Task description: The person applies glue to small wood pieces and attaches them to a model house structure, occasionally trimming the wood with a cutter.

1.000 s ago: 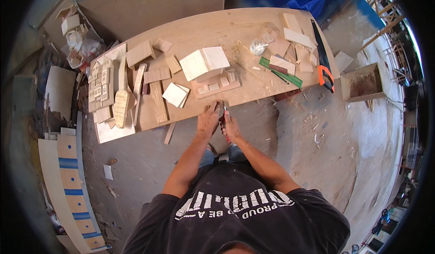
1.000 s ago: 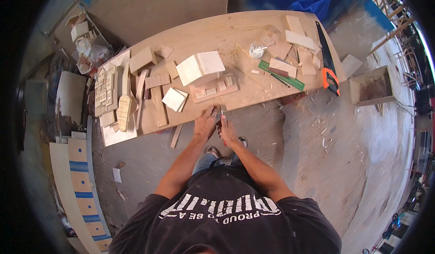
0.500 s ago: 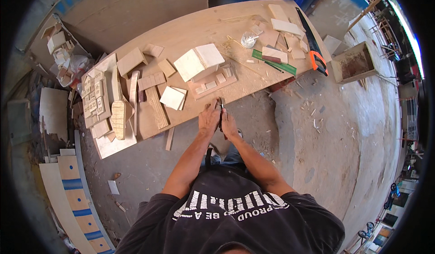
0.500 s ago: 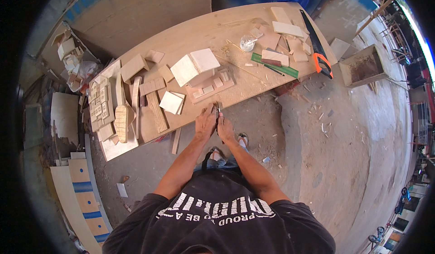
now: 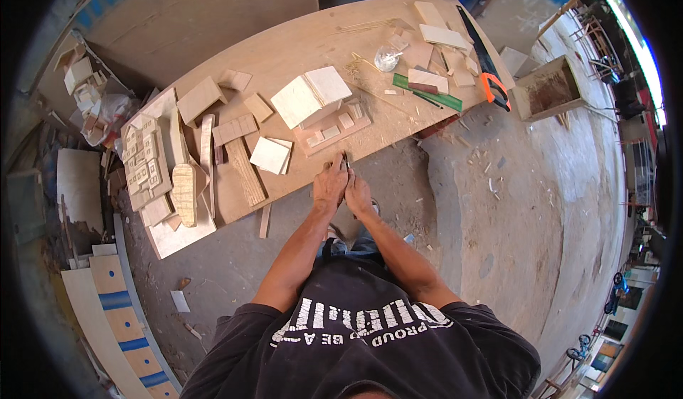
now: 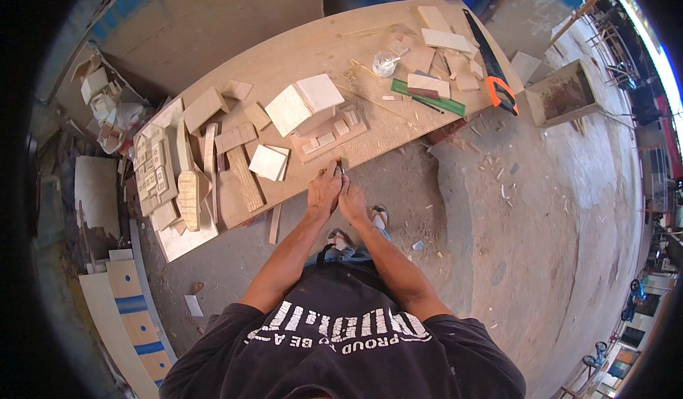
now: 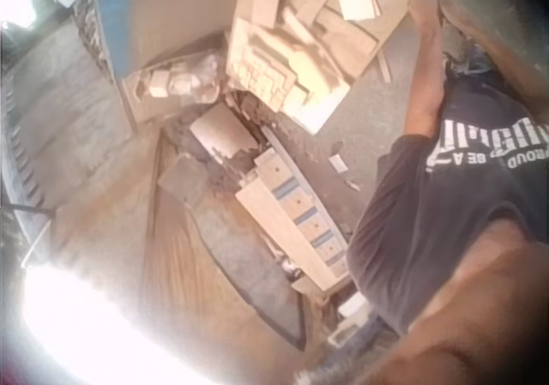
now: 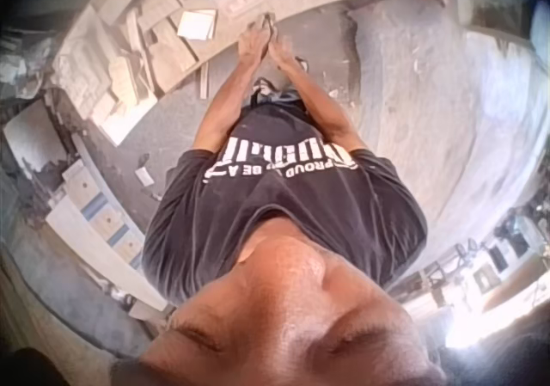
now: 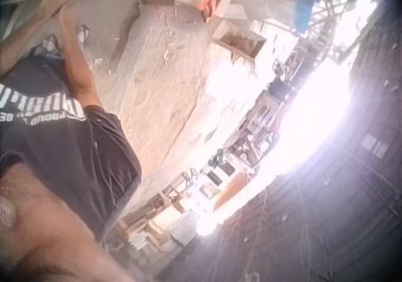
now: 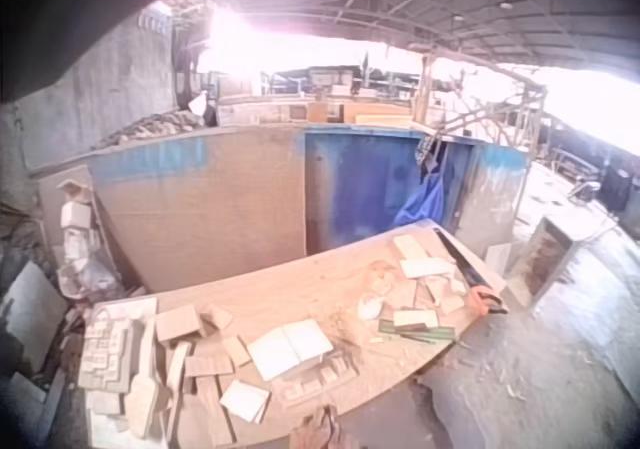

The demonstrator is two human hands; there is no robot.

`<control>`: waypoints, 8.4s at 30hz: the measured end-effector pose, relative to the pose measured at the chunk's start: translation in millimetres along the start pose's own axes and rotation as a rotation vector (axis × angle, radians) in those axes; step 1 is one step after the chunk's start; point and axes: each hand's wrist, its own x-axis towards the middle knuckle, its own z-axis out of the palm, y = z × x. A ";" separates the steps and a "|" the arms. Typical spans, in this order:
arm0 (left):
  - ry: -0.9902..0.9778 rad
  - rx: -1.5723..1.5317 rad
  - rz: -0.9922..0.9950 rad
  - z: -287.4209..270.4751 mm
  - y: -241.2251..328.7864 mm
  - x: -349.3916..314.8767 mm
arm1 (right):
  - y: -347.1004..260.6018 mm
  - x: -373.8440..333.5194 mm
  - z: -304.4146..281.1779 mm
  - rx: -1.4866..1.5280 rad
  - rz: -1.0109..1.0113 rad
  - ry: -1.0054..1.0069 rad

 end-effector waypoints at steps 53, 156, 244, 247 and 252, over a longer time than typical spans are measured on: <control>0.303 -0.375 -0.022 10.0 -17.7 1.5 | 5.9 8.9 0.9 0.163 0.153 -0.131; -0.065 -0.081 0.066 -13.5 -17.0 10.3 | -8.3 -4.5 14.6 0.043 0.125 0.062; 0.577 -0.279 -0.567 11.8 6.1 -46.6 | -57.9 82.8 -34.5 -0.328 -0.700 -0.374; 0.529 -0.245 -0.513 8.6 4.9 -48.9 | -60.9 81.8 -35.9 -0.365 -0.682 -0.397; 0.527 -0.223 -0.431 6.3 2.9 -51.8 | -60.5 77.3 -35.1 -0.341 -0.706 -0.343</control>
